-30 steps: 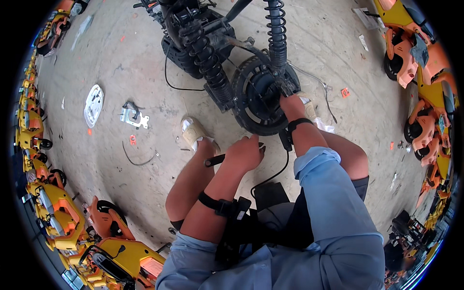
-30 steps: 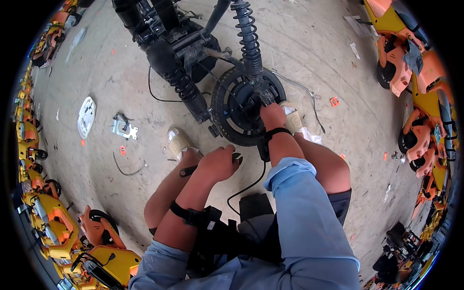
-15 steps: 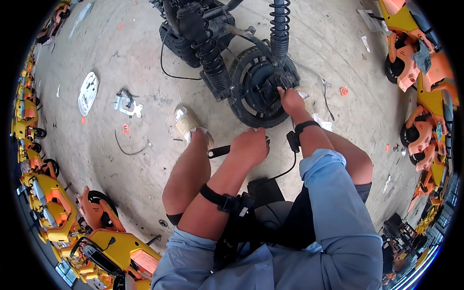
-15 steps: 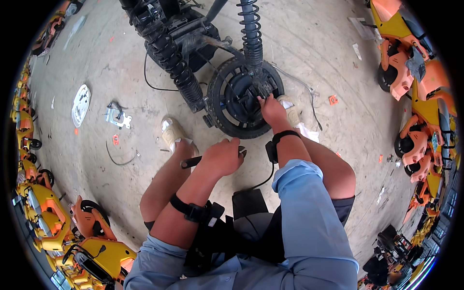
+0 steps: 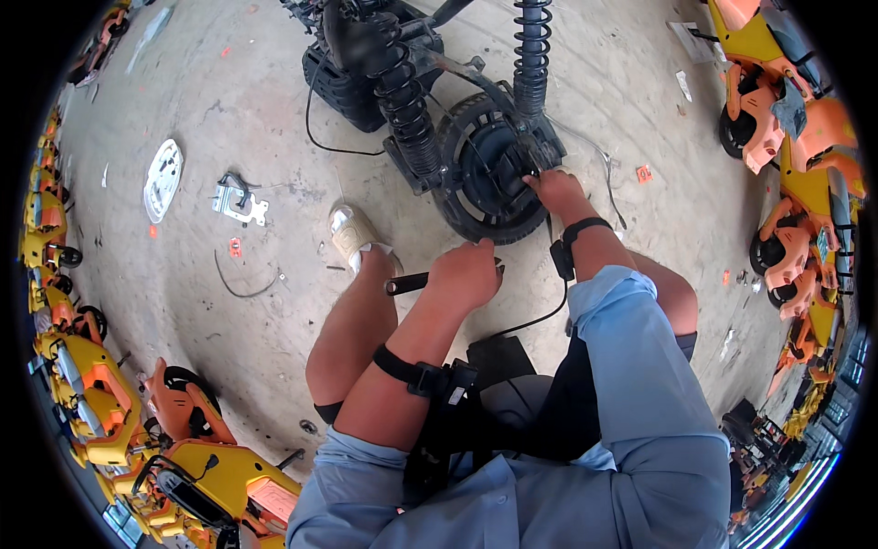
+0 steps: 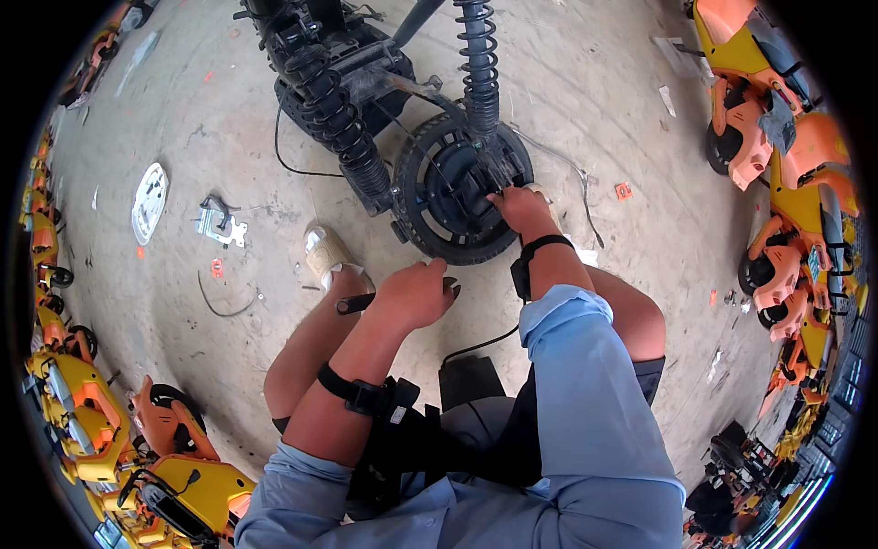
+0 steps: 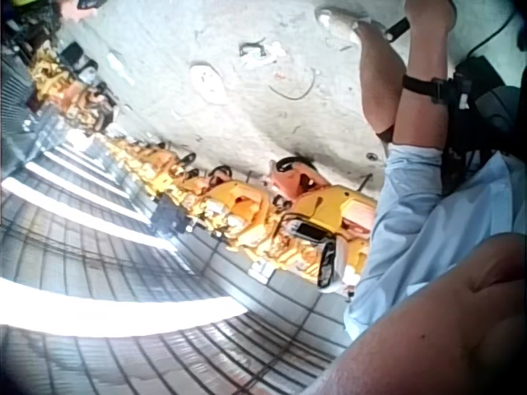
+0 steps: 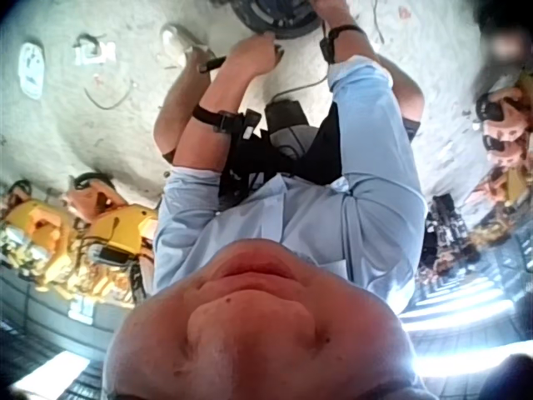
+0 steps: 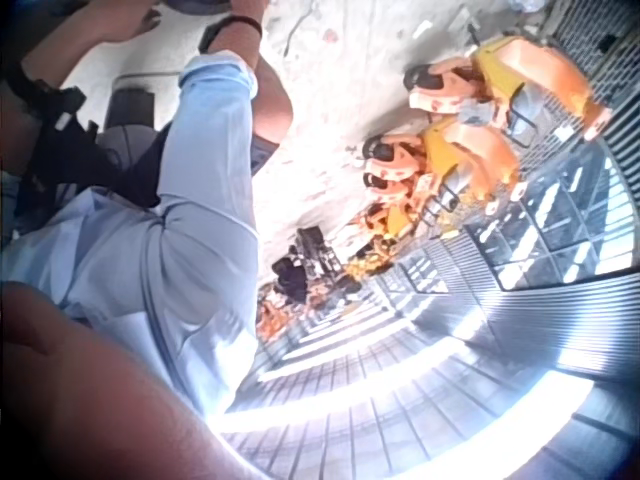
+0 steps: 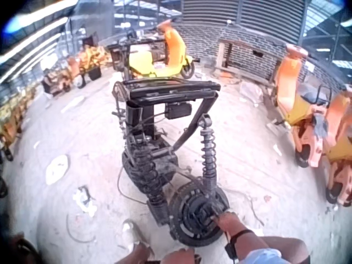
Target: The person works on the rear wheel and suspension of a scooter chassis, using an adjustable wrench to loosen or tighten nuts and bolts while picking up and placing small hardware on the floor.
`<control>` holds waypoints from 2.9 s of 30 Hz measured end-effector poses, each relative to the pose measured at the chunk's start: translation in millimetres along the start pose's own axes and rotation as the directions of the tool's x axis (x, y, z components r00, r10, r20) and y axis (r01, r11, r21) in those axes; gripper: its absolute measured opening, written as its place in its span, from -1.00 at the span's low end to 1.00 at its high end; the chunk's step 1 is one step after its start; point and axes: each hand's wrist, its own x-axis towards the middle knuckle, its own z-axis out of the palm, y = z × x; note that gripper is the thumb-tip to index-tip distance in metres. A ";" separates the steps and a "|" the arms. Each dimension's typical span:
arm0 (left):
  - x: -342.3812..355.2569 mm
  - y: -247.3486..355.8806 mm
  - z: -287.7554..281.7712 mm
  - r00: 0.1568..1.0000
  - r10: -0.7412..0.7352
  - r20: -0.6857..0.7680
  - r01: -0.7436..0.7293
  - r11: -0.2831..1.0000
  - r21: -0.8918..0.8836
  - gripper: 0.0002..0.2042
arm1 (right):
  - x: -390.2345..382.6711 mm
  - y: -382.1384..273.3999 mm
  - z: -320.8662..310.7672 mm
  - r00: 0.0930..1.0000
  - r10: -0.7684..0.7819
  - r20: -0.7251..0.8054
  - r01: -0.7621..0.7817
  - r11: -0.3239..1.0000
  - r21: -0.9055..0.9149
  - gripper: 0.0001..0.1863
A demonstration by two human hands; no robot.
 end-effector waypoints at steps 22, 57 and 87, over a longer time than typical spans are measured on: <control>-5.8 -11.1 -23.7 0.999 -0.003 -0.038 0.001 0.999 -0.036 -0.67 | 16.3 -31.5 62.6 0.867 0.485 -0.117 -0.381 0.795 0.473 -0.43; 16.2 28.8 -5.5 0.998 0.043 0.036 -0.044 0.999 0.024 -0.66 | -7.1 -17.0 35.5 0.844 0.242 -0.479 0.030 0.870 0.492 -0.68; 1.8 20.3 -3.5 0.990 0.124 -0.062 -0.126 0.991 -0.041 -0.67 | 0.2 -9.0 32.9 0.947 -0.093 -0.307 0.057 0.991 -0.123 -0.74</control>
